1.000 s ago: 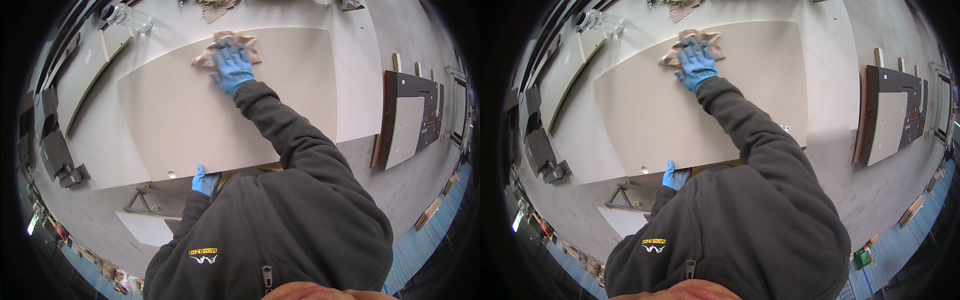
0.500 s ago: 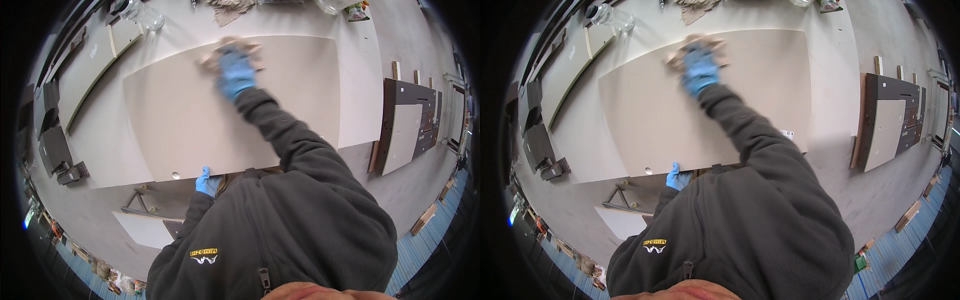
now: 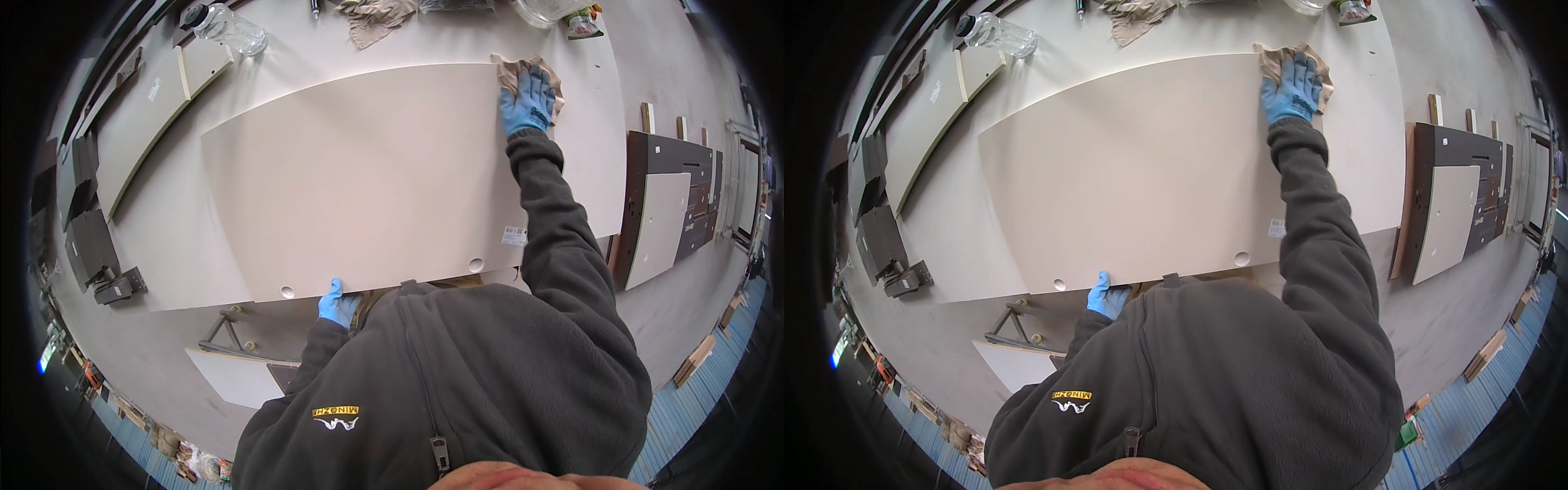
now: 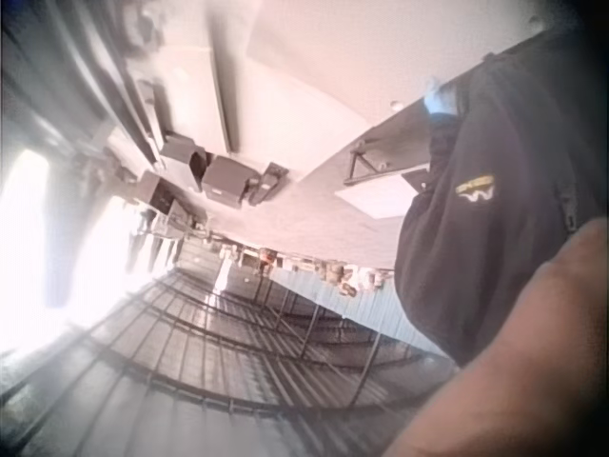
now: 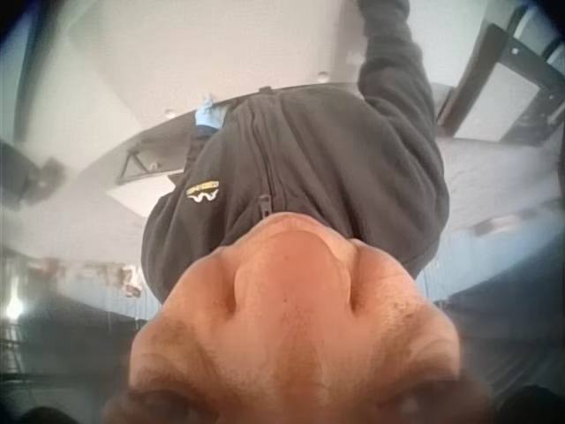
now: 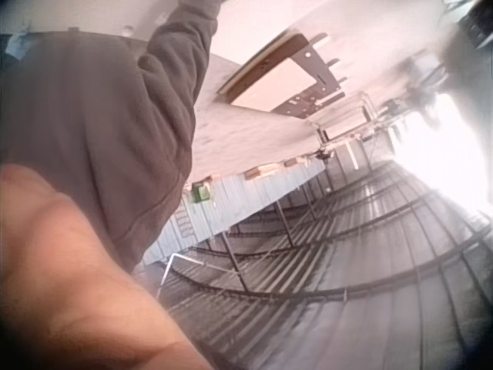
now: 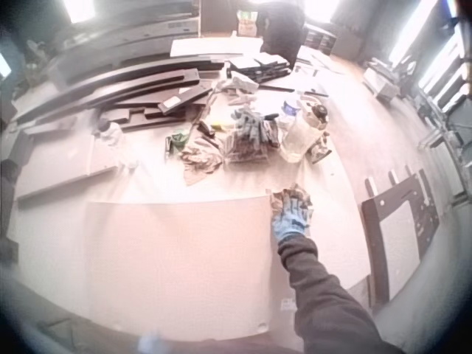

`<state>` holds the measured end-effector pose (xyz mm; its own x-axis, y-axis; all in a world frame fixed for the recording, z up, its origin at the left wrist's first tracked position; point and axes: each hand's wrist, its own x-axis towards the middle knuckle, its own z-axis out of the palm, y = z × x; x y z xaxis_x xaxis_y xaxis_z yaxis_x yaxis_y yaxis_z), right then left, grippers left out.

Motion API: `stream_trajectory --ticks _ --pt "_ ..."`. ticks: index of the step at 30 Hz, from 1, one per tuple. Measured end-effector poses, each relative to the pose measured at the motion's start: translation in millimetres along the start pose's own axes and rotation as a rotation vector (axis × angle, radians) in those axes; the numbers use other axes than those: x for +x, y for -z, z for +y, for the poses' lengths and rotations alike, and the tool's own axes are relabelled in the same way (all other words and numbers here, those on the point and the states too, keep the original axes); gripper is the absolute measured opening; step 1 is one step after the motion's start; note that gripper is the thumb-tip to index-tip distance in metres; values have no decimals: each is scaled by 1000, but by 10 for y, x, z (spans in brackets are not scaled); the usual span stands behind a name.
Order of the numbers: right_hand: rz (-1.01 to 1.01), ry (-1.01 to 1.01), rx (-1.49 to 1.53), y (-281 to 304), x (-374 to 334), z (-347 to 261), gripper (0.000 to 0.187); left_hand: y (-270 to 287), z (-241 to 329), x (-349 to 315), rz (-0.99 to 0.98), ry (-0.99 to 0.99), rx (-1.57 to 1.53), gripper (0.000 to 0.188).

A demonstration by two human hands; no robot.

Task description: The person wipes a large cabinet panel with a cloth, pours liquid from a bottle onto the cloth, and continues wiping both sides. They then move the panel to the floor, align it with another panel, and inspect the seam before picking up a metal rod and walking toward a stack of panels.

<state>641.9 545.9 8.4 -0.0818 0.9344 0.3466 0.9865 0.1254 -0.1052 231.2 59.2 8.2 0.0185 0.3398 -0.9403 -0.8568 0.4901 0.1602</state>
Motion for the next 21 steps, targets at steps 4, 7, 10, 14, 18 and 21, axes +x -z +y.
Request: stream_trajectory --ticks 4,7,10,14,18,21 --pt "-35 71 158 -169 -276 -524 73 -98 67 -19 35 87 -66 58" --pt "-11 294 275 -121 -373 -999 47 -294 322 -290 270 244 574 56" --pt "-24 166 415 21 -222 -1112 37 -655 865 -518 53 292 936 56" --pt "-222 -639 1316 301 -29 -1097 34 -1201 1519 -588 -83 -153 807 54" --pt "-329 -1056 2204 733 -159 -1416 44 -1838 2185 -176 -165 -574 706 43" --pt "-326 -1103 2420 965 -257 -1764 50 -2388 2786 273 -86 -984 764 69"
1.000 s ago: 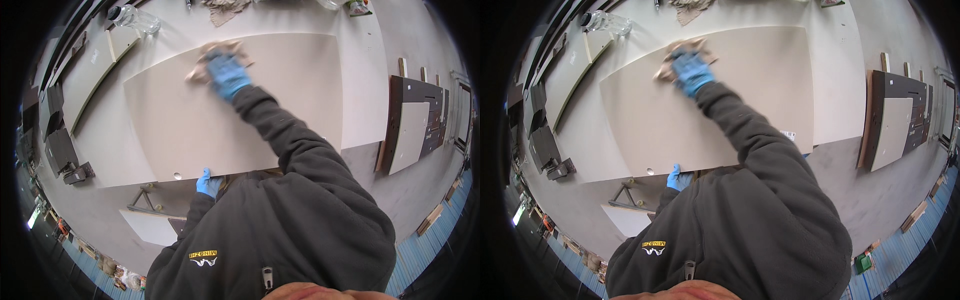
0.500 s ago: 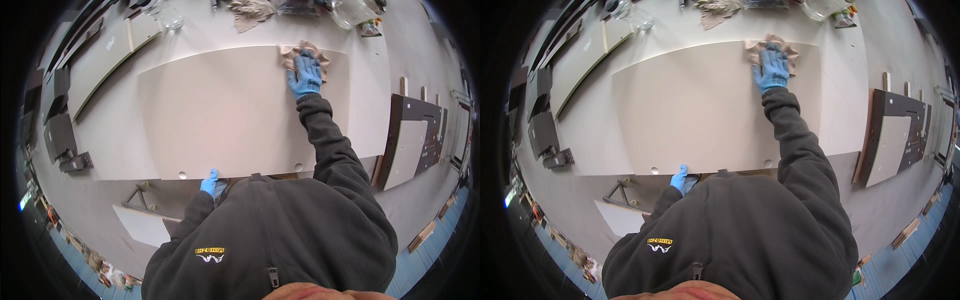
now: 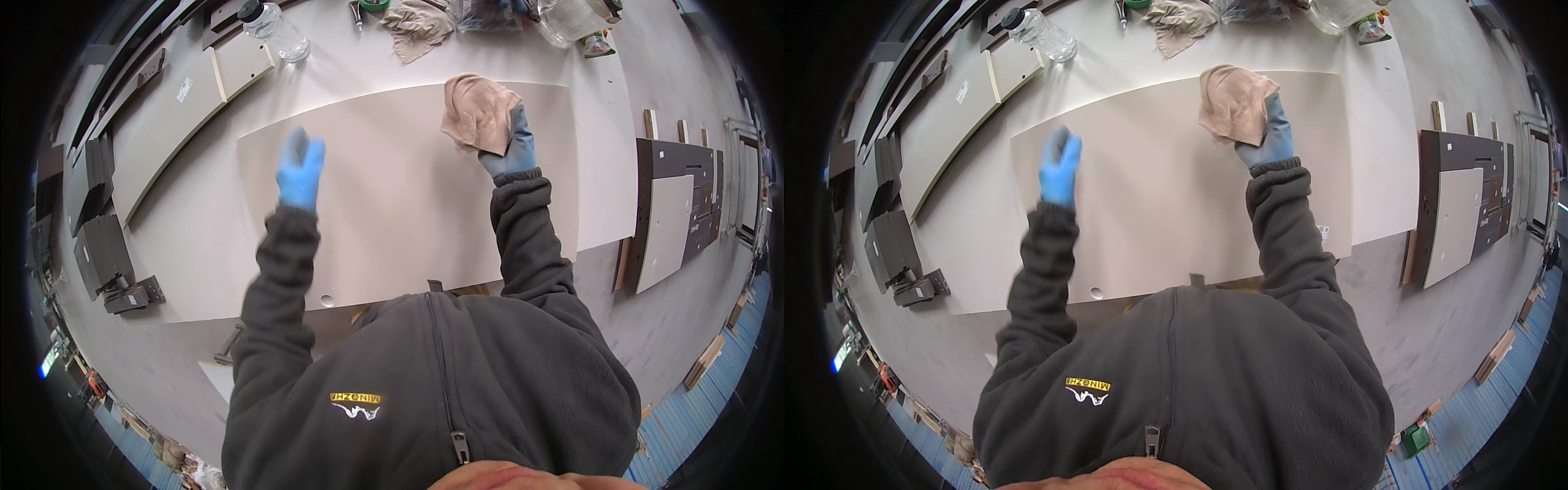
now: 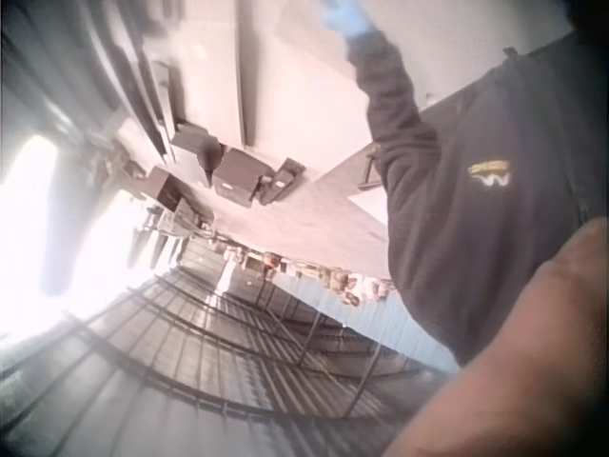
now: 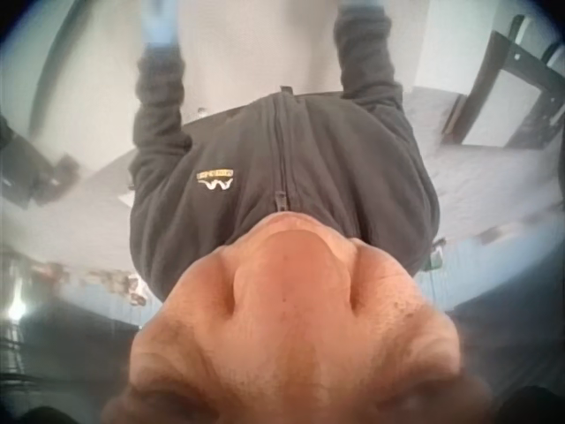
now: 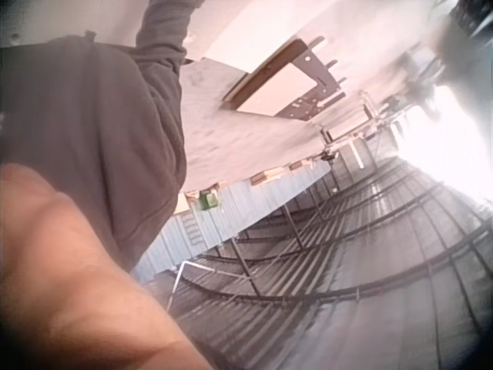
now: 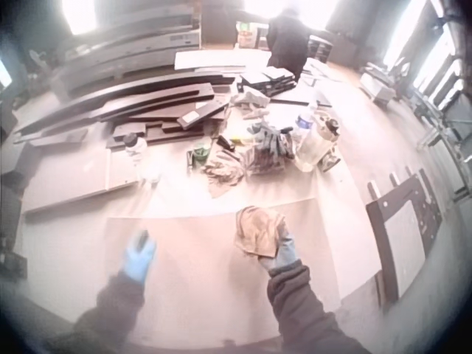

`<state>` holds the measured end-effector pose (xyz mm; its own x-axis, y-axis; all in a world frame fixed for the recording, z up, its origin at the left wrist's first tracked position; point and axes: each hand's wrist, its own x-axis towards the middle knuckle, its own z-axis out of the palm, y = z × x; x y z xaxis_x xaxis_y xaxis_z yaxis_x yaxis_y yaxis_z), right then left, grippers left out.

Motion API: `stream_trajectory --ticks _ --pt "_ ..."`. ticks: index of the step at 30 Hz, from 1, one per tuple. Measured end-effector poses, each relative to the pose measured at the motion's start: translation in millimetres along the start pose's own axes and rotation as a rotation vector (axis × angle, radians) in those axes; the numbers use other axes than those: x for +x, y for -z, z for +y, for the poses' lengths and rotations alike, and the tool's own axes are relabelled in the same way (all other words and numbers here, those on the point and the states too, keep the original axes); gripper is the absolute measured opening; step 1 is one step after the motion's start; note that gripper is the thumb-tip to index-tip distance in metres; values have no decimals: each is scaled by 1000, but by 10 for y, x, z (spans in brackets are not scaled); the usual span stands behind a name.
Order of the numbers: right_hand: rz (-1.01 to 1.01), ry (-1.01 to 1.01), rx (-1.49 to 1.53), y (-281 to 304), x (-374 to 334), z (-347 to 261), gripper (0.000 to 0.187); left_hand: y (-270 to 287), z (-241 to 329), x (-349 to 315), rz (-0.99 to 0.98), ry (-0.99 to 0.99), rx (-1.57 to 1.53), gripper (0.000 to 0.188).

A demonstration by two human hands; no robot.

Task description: The person wipes a large cabinet panel with a cloth, pours liquid from a bottle onto the cloth, and continues wiping both sides. They then move the panel to the floor, align it with another panel, and inspect the seam before picking up a metal rod and walking toward a stack of panels.

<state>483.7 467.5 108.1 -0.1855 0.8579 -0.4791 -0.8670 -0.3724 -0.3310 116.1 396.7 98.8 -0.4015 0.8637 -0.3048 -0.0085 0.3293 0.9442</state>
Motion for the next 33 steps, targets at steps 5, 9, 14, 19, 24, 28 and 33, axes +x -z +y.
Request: stream_trajectory --ticks 5,9,14,19,24,28,33 --pt "-96 88 -147 -221 -63 290 52 -175 416 1432 272 -404 273 127" --pt "-55 155 -164 -221 -66 332 52 -340 553 2094 375 -383 286 142" --pt "75 136 -171 -76 -182 271 53 -345 574 2832 321 -628 34 108" --pt "109 168 -145 128 -198 168 52 -325 736 3126 121 -653 63 26" --pt "83 235 -163 150 -83 39 51 -544 839 2146 -107 -412 -169 56" --pt "100 236 -215 35 2 -35 48 -757 955 1095 -630 -145 37 45" --pt "3 187 -268 -26 11 -131 47 -1363 830 67 -1070 446 -10 44"
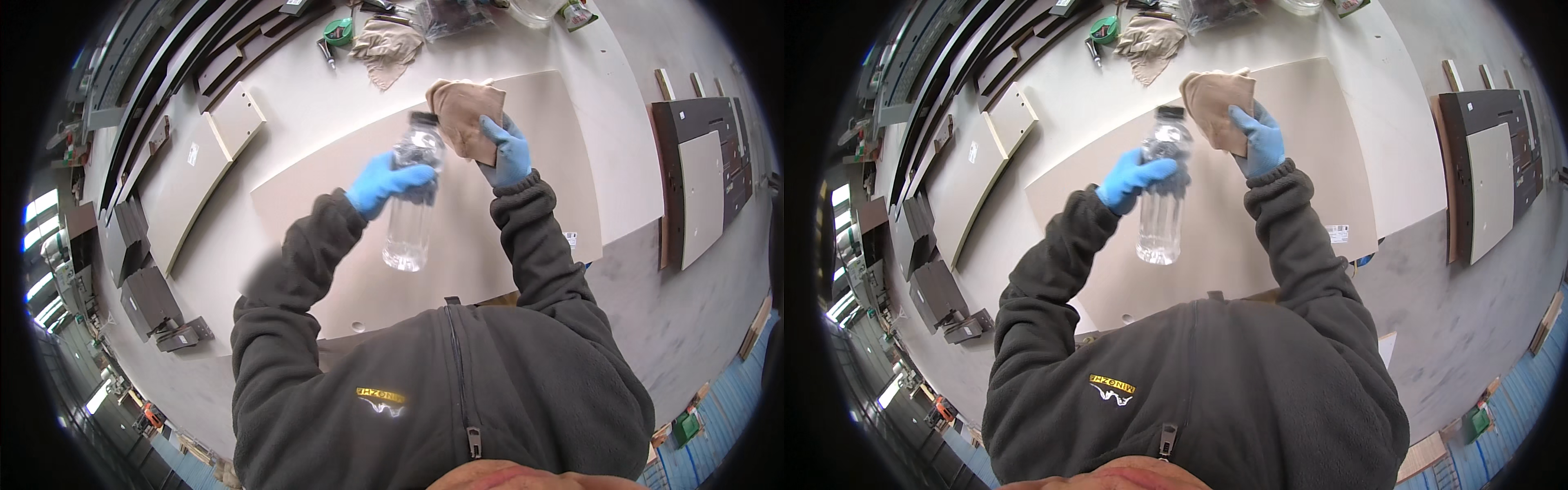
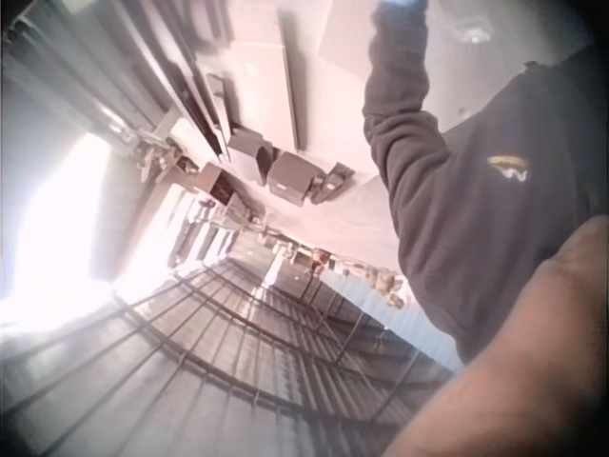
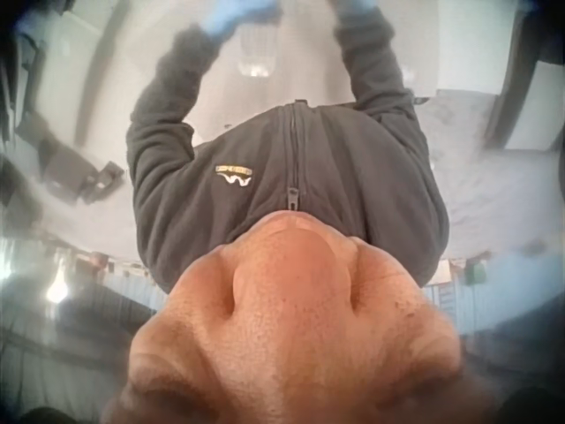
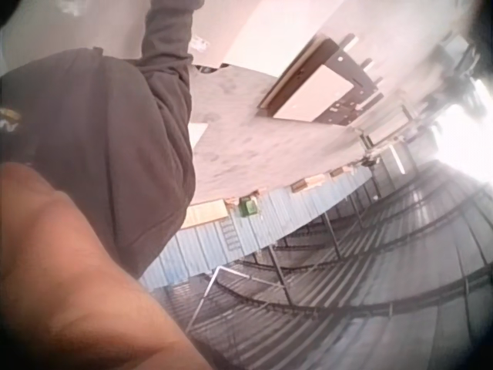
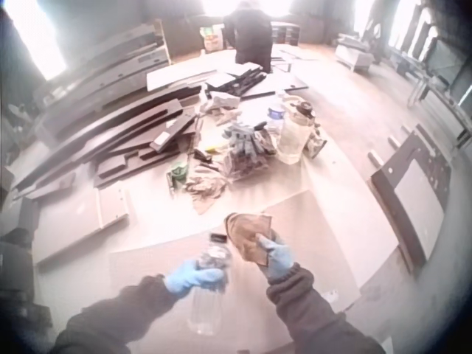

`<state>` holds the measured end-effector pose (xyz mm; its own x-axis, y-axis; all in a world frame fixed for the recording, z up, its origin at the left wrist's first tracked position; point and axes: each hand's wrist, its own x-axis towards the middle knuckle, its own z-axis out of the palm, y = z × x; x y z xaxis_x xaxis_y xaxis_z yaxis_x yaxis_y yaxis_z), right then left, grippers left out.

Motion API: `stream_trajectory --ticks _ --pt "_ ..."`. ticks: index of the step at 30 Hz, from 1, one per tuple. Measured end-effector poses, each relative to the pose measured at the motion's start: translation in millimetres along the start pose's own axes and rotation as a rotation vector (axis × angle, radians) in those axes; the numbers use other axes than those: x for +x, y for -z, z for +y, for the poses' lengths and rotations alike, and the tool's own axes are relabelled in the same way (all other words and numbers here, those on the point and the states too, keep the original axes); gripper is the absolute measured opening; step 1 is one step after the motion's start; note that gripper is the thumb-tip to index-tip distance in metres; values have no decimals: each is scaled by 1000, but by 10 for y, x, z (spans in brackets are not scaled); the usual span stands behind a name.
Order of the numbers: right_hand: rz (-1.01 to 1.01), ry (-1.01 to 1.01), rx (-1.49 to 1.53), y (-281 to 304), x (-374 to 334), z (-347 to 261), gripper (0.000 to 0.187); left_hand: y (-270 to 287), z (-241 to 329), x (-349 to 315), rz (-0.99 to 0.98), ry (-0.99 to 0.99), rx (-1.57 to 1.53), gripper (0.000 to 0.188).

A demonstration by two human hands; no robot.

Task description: The person wipes a large cabinet panel with a cloth, pours liquid from a bottle onto the cloth, and continues wiping both sides. They then move the panel to the floor, align it with another panel, and inspect the seam before picking up a metal rod and walking toward a stack of panels.

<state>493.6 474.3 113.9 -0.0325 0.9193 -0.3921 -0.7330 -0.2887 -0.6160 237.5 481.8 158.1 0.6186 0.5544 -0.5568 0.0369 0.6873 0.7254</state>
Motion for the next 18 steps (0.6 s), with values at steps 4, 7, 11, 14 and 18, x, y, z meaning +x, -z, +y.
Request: stream_trajectory --ticks 4,7,11,14,18 --pt "-48 -57 -10 95 -71 -67 47 -328 -153 119 -57 134 -178 54" --pt "-45 -79 8 196 -144 -126 49 -418 -201 208 -100 209 -204 59" --pt "-85 -110 18 336 -219 -231 48 -530 -259 311 -114 290 -332 62" --pt "-52 -159 23 440 -235 -301 48 -560 -277 366 -150 342 -521 63" --pt "-89 -177 81 547 -209 -330 48 -525 -249 393 -149 328 -561 63"
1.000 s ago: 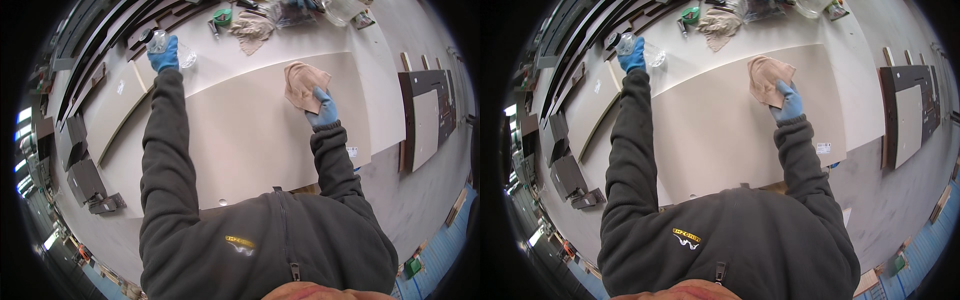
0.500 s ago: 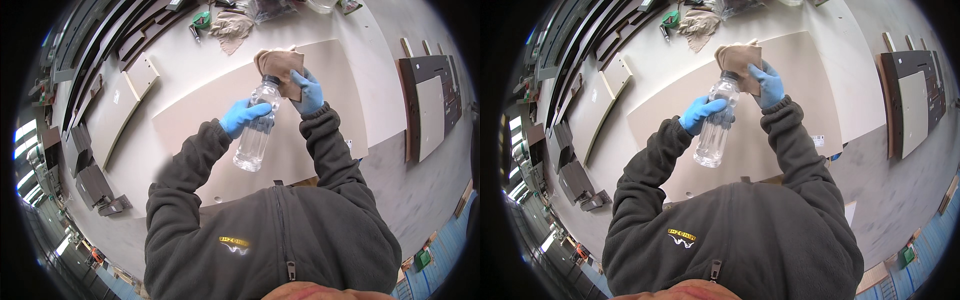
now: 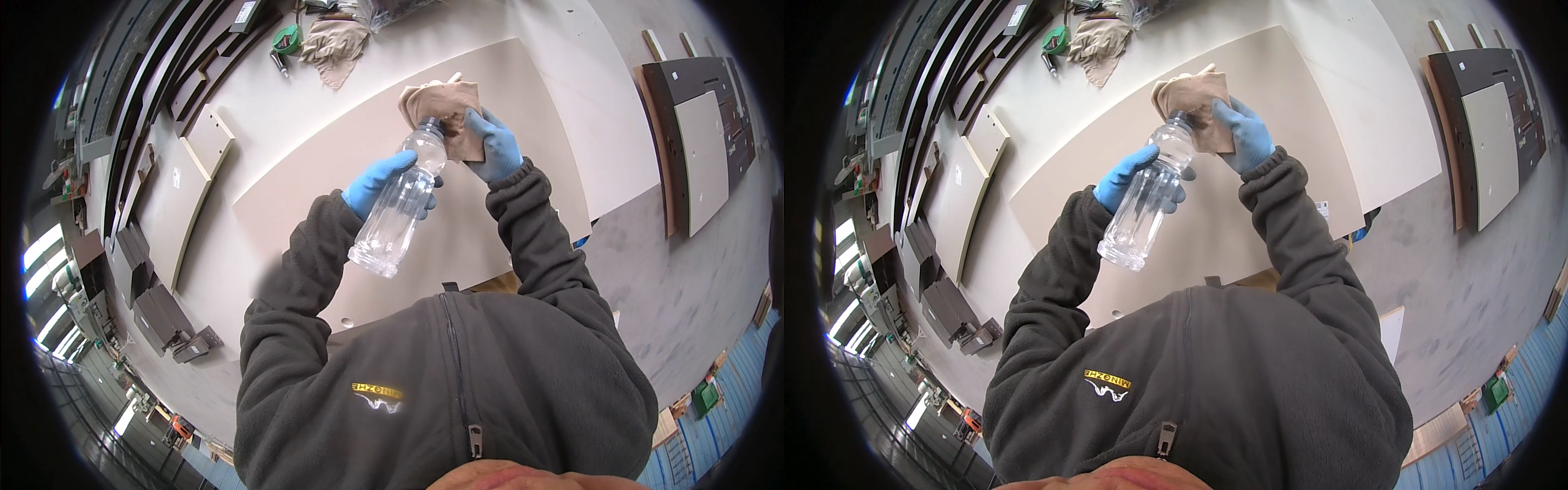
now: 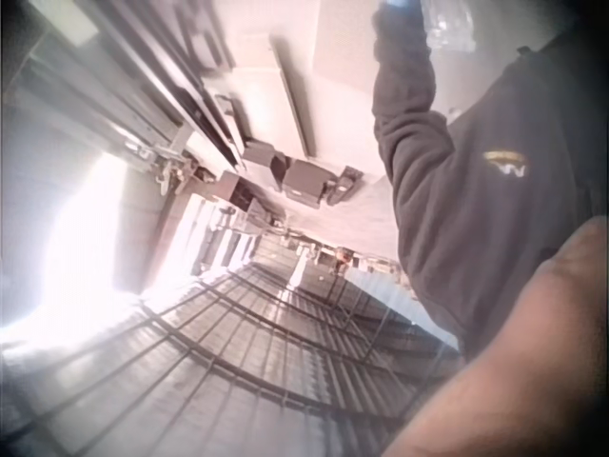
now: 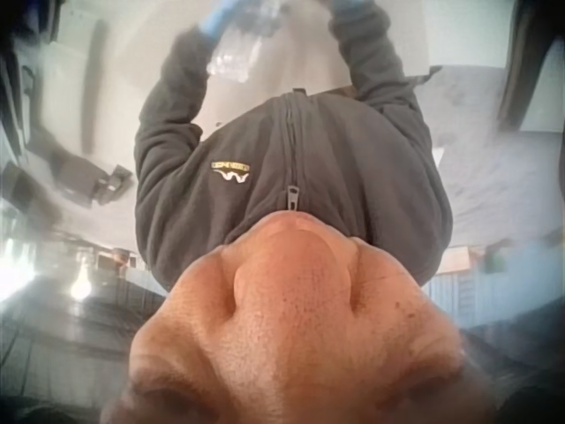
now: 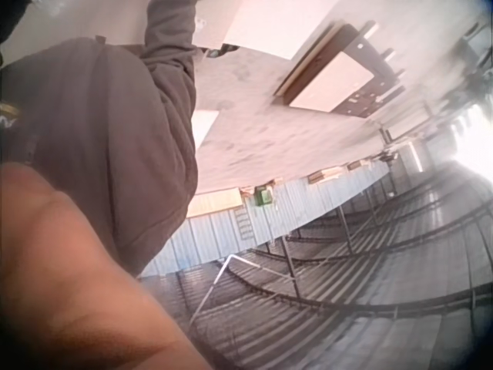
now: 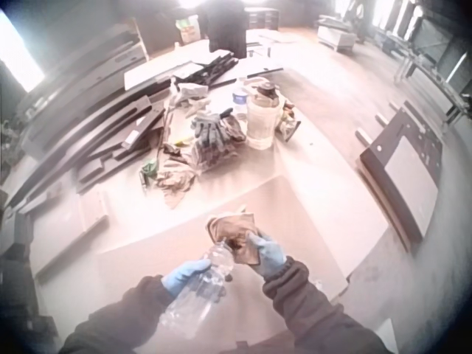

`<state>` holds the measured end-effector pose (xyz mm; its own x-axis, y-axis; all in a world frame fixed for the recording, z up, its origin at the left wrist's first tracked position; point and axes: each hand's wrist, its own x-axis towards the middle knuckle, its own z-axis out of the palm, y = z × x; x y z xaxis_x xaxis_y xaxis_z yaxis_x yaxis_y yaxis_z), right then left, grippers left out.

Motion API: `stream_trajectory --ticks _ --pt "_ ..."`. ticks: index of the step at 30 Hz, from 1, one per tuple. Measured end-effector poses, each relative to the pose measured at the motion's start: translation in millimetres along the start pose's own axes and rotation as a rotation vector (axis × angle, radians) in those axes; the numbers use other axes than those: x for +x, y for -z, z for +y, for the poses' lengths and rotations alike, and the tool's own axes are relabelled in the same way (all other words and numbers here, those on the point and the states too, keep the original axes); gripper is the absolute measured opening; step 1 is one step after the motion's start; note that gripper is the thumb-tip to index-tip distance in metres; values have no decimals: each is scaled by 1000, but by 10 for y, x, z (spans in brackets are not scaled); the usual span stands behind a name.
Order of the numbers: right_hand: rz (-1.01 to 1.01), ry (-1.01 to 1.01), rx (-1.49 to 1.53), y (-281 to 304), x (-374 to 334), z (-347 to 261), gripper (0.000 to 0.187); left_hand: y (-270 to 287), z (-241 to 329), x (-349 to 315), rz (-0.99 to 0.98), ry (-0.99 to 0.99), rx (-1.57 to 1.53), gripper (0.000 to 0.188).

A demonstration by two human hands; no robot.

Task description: The person wipes a large cabinet panel with a cloth, pours liquid from a bottle onto the cloth, and continues wiping both sides. They then move the panel to the floor, align it with another panel, and inspect the seam before picking up a metal rod and walking toward a stack of panels.

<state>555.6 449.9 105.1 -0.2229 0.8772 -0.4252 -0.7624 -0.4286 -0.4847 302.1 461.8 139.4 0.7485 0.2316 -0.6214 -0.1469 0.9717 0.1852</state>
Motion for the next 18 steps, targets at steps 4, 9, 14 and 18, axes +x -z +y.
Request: stream_trajectory --ticks 4,9,14,18 --pt "-2 -13 69 23 60 26 49 23 97 -56 44 -5 91 62" --pt "46 -1 91 -25 122 62 51 107 207 -147 146 -44 401 57" --pt "236 283 -128 297 138 -171 48 265 289 -251 141 -247 463 50" --pt "495 718 -606 760 445 -530 36 467 486 -459 412 -470 643 47"
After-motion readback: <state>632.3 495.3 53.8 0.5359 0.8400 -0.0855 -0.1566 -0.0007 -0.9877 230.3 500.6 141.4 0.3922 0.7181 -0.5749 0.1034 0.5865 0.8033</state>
